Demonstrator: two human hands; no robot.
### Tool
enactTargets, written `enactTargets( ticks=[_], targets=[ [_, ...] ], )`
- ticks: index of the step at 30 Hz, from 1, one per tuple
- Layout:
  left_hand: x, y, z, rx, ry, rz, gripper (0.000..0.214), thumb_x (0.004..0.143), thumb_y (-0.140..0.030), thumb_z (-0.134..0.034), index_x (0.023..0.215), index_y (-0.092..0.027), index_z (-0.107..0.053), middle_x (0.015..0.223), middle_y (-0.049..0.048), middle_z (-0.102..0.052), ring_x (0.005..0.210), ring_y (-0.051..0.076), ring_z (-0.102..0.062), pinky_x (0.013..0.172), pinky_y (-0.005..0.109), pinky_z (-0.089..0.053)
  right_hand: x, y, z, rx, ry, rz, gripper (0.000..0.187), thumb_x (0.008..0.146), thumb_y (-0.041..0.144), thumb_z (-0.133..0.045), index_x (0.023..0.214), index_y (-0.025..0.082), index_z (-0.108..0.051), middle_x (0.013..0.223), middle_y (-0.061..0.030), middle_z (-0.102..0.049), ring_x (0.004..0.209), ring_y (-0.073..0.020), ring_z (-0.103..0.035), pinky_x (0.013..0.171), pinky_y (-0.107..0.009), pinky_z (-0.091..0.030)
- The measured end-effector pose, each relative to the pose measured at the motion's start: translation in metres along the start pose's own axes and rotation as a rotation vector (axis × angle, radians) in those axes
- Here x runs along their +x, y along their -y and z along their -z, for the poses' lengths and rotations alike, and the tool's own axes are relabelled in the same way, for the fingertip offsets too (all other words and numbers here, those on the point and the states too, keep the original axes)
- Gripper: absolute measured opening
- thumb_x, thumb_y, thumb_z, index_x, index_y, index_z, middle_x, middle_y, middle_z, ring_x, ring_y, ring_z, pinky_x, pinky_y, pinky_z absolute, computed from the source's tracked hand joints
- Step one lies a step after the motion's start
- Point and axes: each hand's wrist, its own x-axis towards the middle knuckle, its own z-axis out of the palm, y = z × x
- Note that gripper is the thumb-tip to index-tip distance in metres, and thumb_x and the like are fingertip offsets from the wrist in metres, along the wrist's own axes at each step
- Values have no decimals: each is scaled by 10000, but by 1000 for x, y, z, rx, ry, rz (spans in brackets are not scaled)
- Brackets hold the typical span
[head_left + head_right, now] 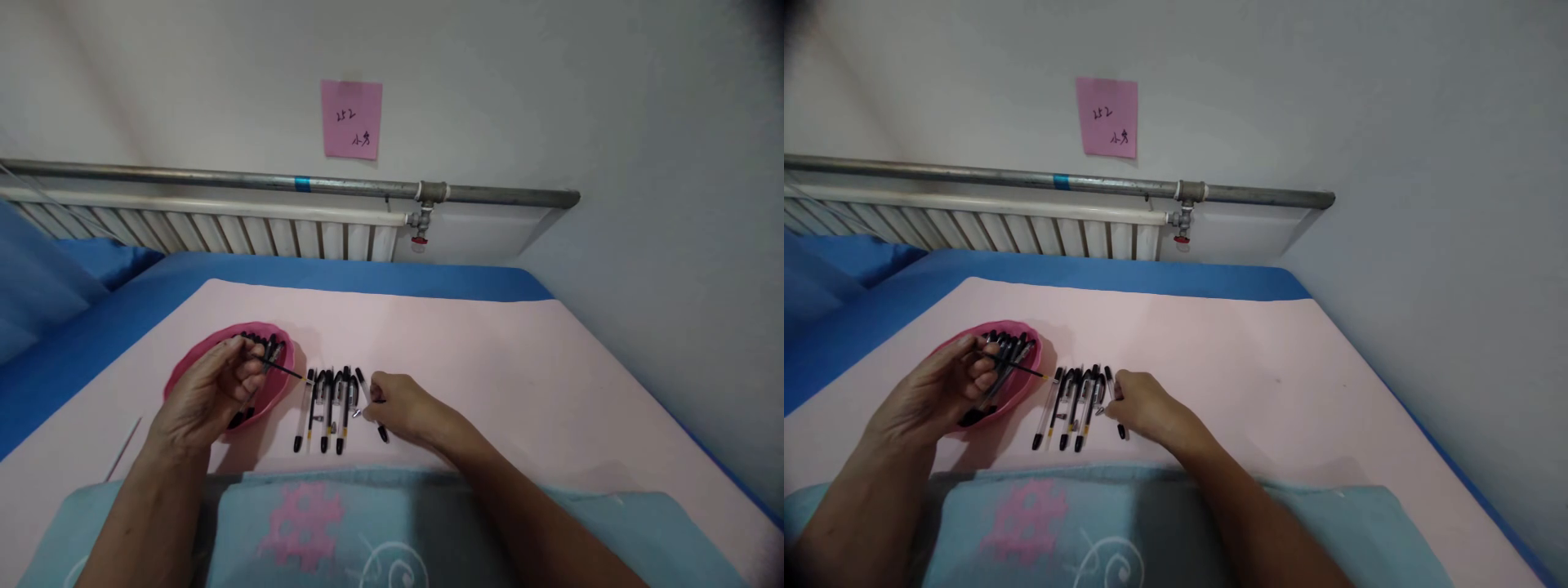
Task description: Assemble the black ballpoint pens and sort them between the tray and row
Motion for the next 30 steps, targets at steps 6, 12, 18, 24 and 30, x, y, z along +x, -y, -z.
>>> enactTargets(
  ticks=[6, 12, 18, 24, 30],
  targets=[
    [-4, 8, -5, -1, 161, 60, 73, 744, -132, -545, 716, -114, -610, 665, 48, -597, 451, 63, -501, 381, 142, -452, 0, 8, 10, 36, -10, 19, 62, 749, 192, -476, 777, 166, -525, 642, -2, -560, 560, -100, -495, 501, -192, -329],
    [-12, 29, -18, -44, 269, 179, 73, 747, -134, -559, 711, -109, -617, 654, 48, -597, 448, 54, -498, 401, 145, -461, -8, 28, 10, 185, 24, 304, 143, 781, 181, -486, 838, 174, -617, 808, -9, -623, 722, -111, -542, 650, -207, -399],
    [-13, 45, -22, -82, 327, 221, 57, 748, -133, -572, 730, -124, -625, 682, 53, -634, 483, 72, -553, 469, 177, -504, -19, 40, 4, 158, 38, 411, 99, 755, 172, -489, 753, 181, -587, 727, 21, -579, 629, -88, -513, 585, -187, -383],
    [-6, 42, -19, -26, 215, 163, 64, 744, -144, -579, 789, -126, -621, 875, 100, -672, 600, 124, -622, 455, 187, -502, -8, 22, 18, -47, 0, 159, 115, 749, 237, -500, 677, 163, -551, 638, 14, -552, 582, -93, -472, 520, -189, -331],
    [-8, 41, -19, -9, 231, 148, 34, 723, -157, -609, 745, -132, -604, 807, 75, -668, 598, 120, -613, 455, 184, -491, 4, 0, 10, -169, -13, -59, 127, 724, 261, -496, 669, 160, -549, 628, -12, -570, 501, -96, -454, 453, -204, -280]
  ],
)
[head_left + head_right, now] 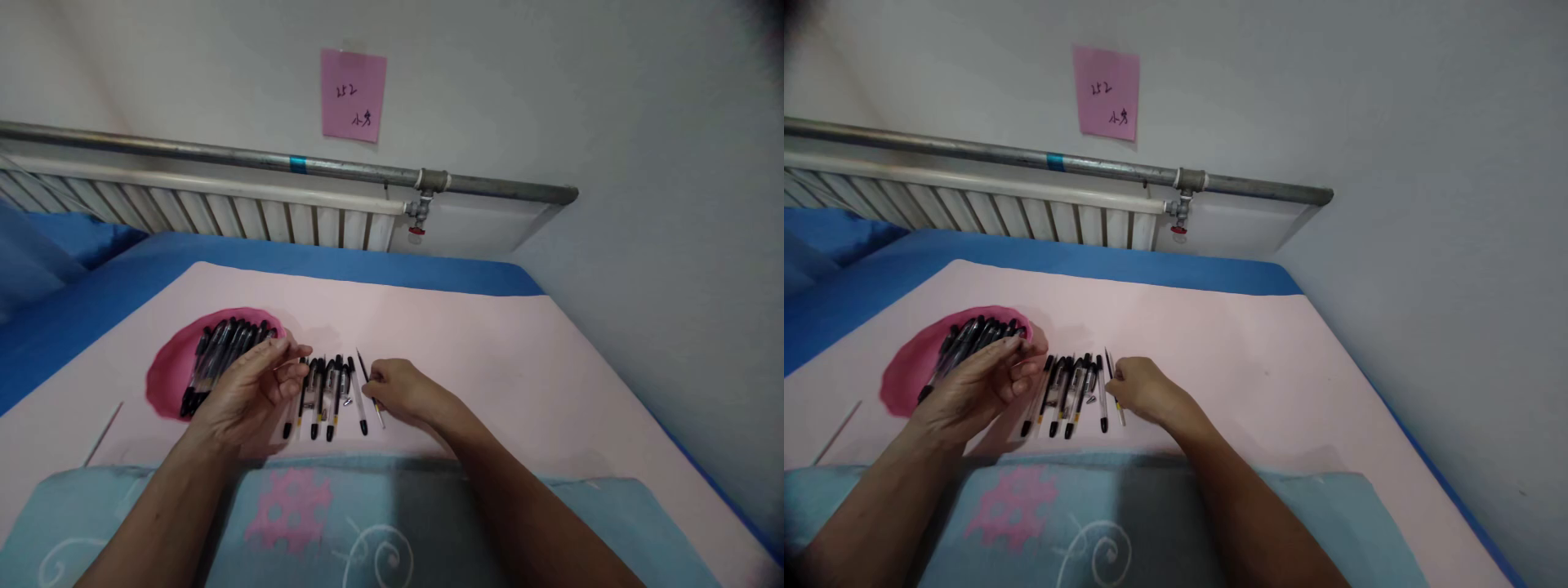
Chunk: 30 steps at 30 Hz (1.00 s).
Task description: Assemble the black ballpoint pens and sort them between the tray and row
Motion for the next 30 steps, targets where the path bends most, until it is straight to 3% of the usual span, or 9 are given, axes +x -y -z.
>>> enactTargets(
  ticks=[7, 15, 25, 30],
  targets=[
    [1, 0, 3, 35, -13, 7, 52, 749, -162, -577, 751, -123, -611, 808, 79, -665, 592, 111, -606, 451, 173, -486, -5, 2, -4, -29, -2, 40, 125, 647, 261, -573, 733, 171, -561, 733, -27, -599, 592, -120, -505, 468, -198, -283],
    [-1, -2, -1, 47, 3, 15, 40, 737, -164, -595, 742, -124, -596, 737, 53, -635, 571, 98, -582, 443, 169, -464, -14, 11, -3, 24, 68, 120, 104, 648, 208, -545, 743, 172, -569, 737, -30, -607, 618, -127, -523, 479, -200, -291],
    [-2, 3, 0, 162, 45, -22, 95, 731, -222, -614, 730, -130, -590, 713, 37, -626, 565, 101, -578, 430, 175, -452, -9, 9, -15, 104, 93, 137, 90, 626, 211, -558, 705, 173, -538, 690, 2, -581, 596, -109, -512, 466, -181, -312],
    [-1, 3, 3, 187, 40, -28, 107, 718, -239, -629, 740, -138, -597, 720, 30, -625, 567, 97, -576, 435, 175, -450, -9, 10, -11, 138, 87, 132, 63, 628, 193, -569, 683, 165, -559, 651, 9, -584, 560, -97, -502, 463, -181, -314]
  ],
)
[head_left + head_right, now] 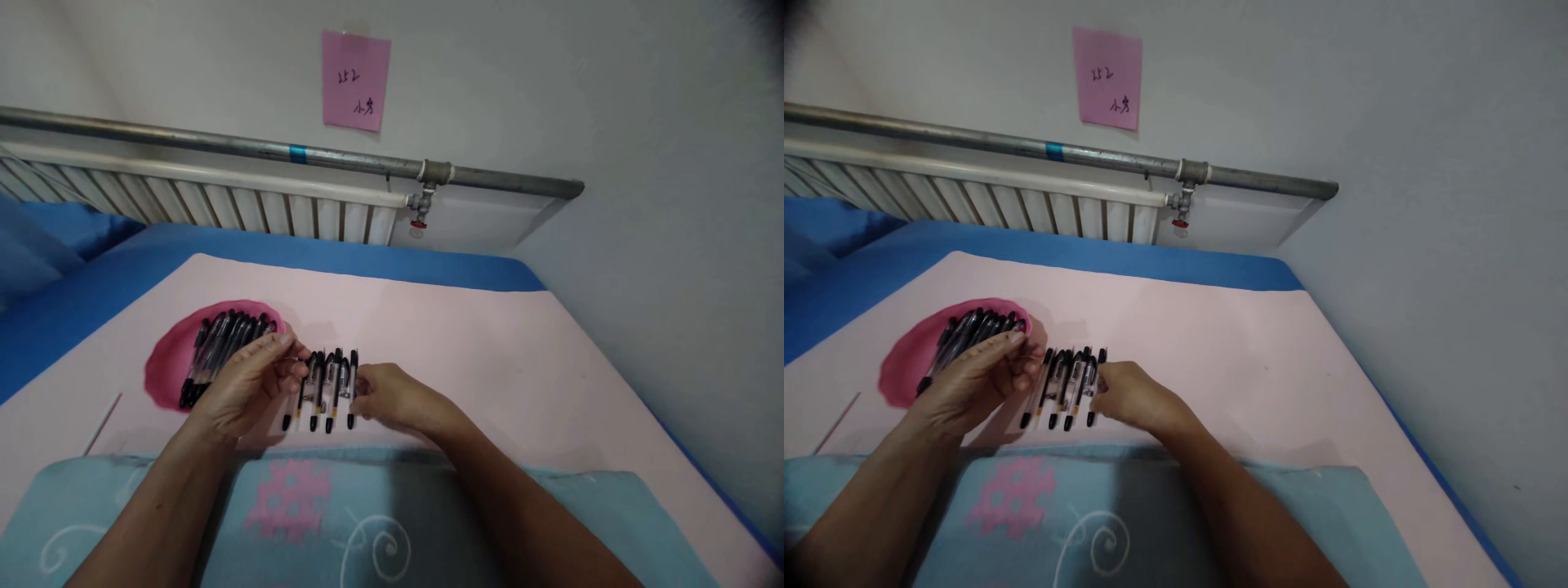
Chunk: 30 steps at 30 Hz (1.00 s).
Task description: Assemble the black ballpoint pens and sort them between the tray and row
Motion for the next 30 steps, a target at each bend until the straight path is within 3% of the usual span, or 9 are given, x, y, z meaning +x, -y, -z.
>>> enactTargets(
  ticks=[5, 9, 14, 22, 26, 30],
  targets=[
    [-3, 2, -5, 91, 52, 28, 144, 720, -270, -628, 743, -128, -618, 695, 29, -620, 536, 85, -554, 449, 182, -447, -1, 15, 13, 35, -167, 34, 63, 703, 202, -535, 668, 160, -568, 633, 9, -570, 591, -100, -495, 524, -200, -344],
    [-7, 12, -17, 166, 136, 86, 167, 731, -291, -615, 716, -124, -617, 615, 17, -606, 490, 76, -529, 441, 179, -425, -8, 32, 11, 253, -287, 312, 102, 762, 207, -535, 835, 179, -600, 764, 14, -615, 712, -100, -547, 636, -201, -409],
    [-9, 25, -23, 170, 224, 132, 208, 756, -343, -579, 696, -145, -594, 541, 7, -585, 462, 83, -527, 454, 185, -414, -12, 36, 6, 85, -337, 522, 154, 764, 150, -553, 879, 188, -648, 802, -3, -608, 742, -103, -556, 720, -225, -419],
    [-9, 30, -21, 146, 274, 237, 274, 761, -390, -559, 688, -131, -613, 552, 38, -597, 454, 93, -542, 464, 196, -417, -13, 33, 9, -10, -248, 466, 165, 776, 143, -508, 880, 185, -629, 839, -6, -563, 746, -98, -536, 708, -209, -409],
    [-9, 28, -21, 168, 325, 308, 404, 786, -472, -479, 739, -108, -647, 598, 88, -628, 504, 117, -580, 451, 191, -408, -12, 32, 15, -66, -228, 477, 177, 790, 138, -464, 859, 169, -623, 804, -10, -575, 736, -100, -515, 695, -203, -382],
    [-5, 17, -14, 157, 198, 237, 341, 768, -429, -529, 811, -113, -650, 707, 77, -646, 543, 117, -578, 472, 214, -449, -11, 22, 25, -118, -105, 278, 163, 770, 177, -460, 722, 144, -612, 680, 3, -582, 605, -90, -485, 573, -194, -339]
  ],
)
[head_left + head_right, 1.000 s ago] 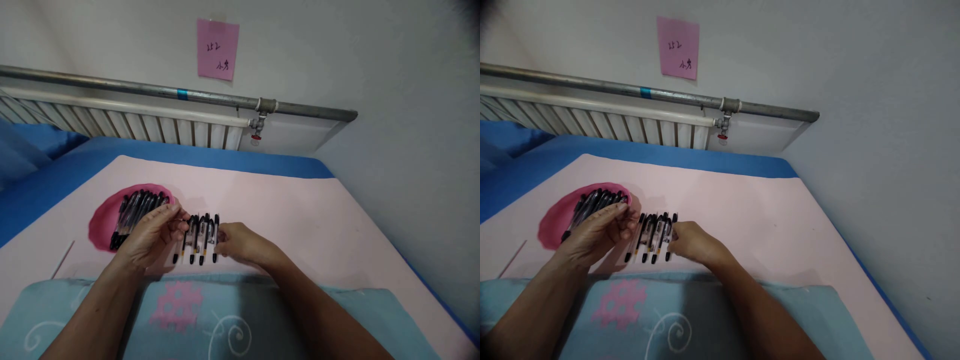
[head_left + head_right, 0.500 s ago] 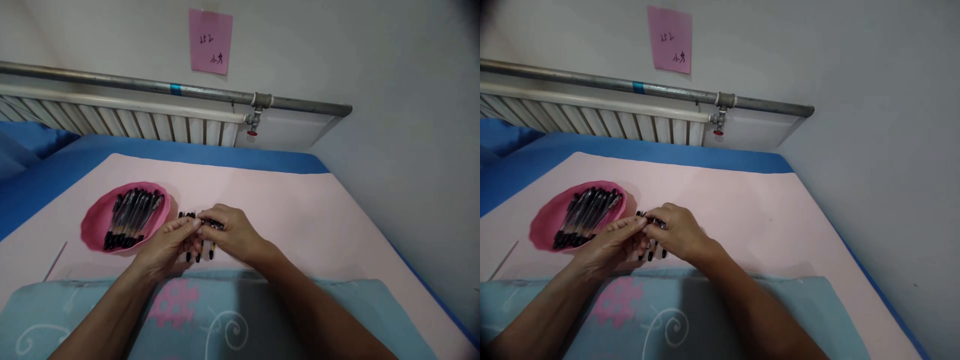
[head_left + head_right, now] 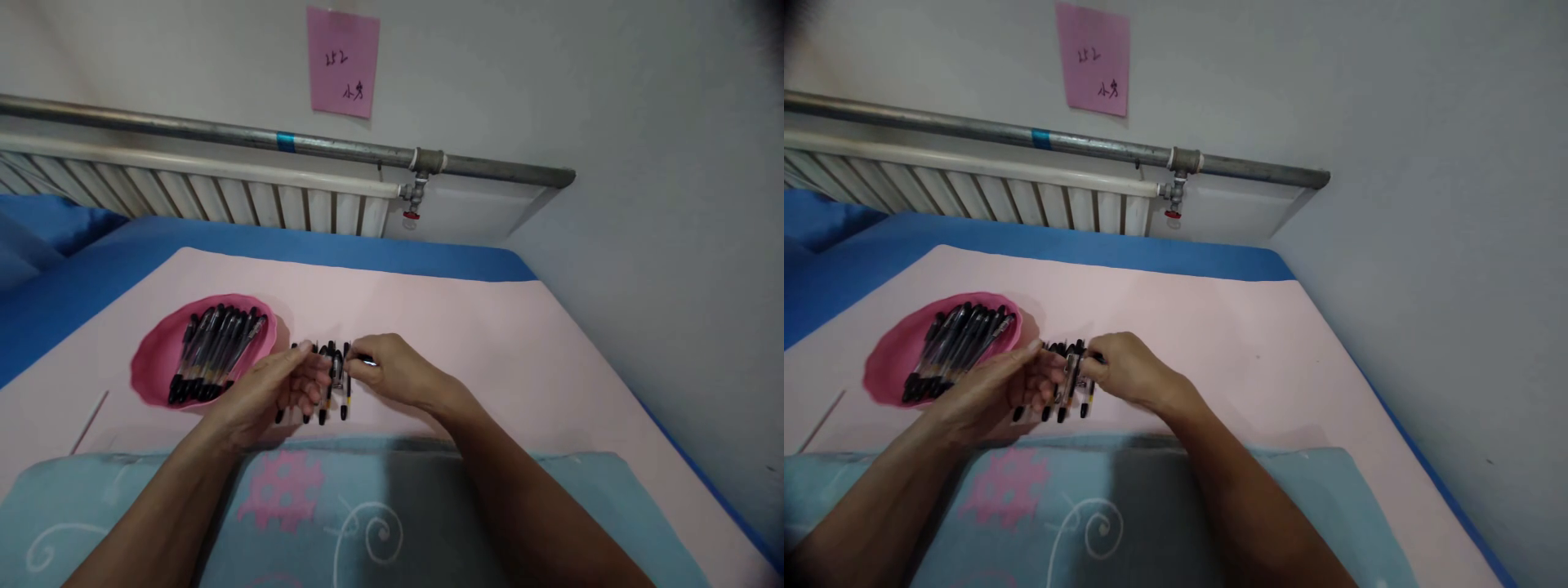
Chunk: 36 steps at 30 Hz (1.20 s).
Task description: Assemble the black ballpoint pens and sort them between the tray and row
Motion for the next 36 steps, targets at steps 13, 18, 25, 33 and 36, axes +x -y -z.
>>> enactTargets(
  ticks=[13, 18, 25, 33, 36],
  targets=[
    [-1, -8, 9, 21, -112, -79, 259, 762, -363, -553, 773, -124, -652, 690, 71, -632, 553, 119, -558, 487, 224, -455, -1, -11, -10, -134, 257, -213, 266, 763, 323, -473, 601, 146, -587, 550, -15, -561, 488, -95, -446, 476, -217, -285],
    [-1, -8, 9, 29, -130, -84, 268, 756, -368, -558, 784, -116, -645, 672, 61, -628, 549, 119, -566, 499, 232, -458, 2, -20, -5, -125, 59, -267, 275, 802, 344, -434, 757, 148, -621, 752, -63, -641, 623, -135, -533, 547, -227, -356],
    [-1, -10, 7, 25, -154, -94, 260, 757, -357, -557, 747, -113, -648, 671, 64, -631, 544, 124, -564, 481, 234, -453, 5, -31, -7, -115, -35, -273, 344, 743, 202, -477, 1070, 141, -565, 1048, -113, -603, 885, -188, -542, 710, -260, -385],
    [-2, -11, 6, 32, -162, -96, 254, 746, -360, -571, 751, -116, -643, 657, 63, -629, 544, 124, -568, 490, 228, -451, 5, -31, -15, -94, -18, -311, 212, 689, 123, -494, 880, 164, -574, 788, -48, -607, 615, -124, -507, 515, -217, -315],
    [-2, -11, 6, 39, -162, -90, 257, 752, -364, -562, 754, -120, -644, 652, 64, -628, 543, 126, -567, 486, 226, -450, 8, -29, -17, -85, -33, -325, 181, 694, 113, -494, 852, 166, -562, 744, -33, -598, 582, -110, -492, 507, -210, -299]
  ],
)
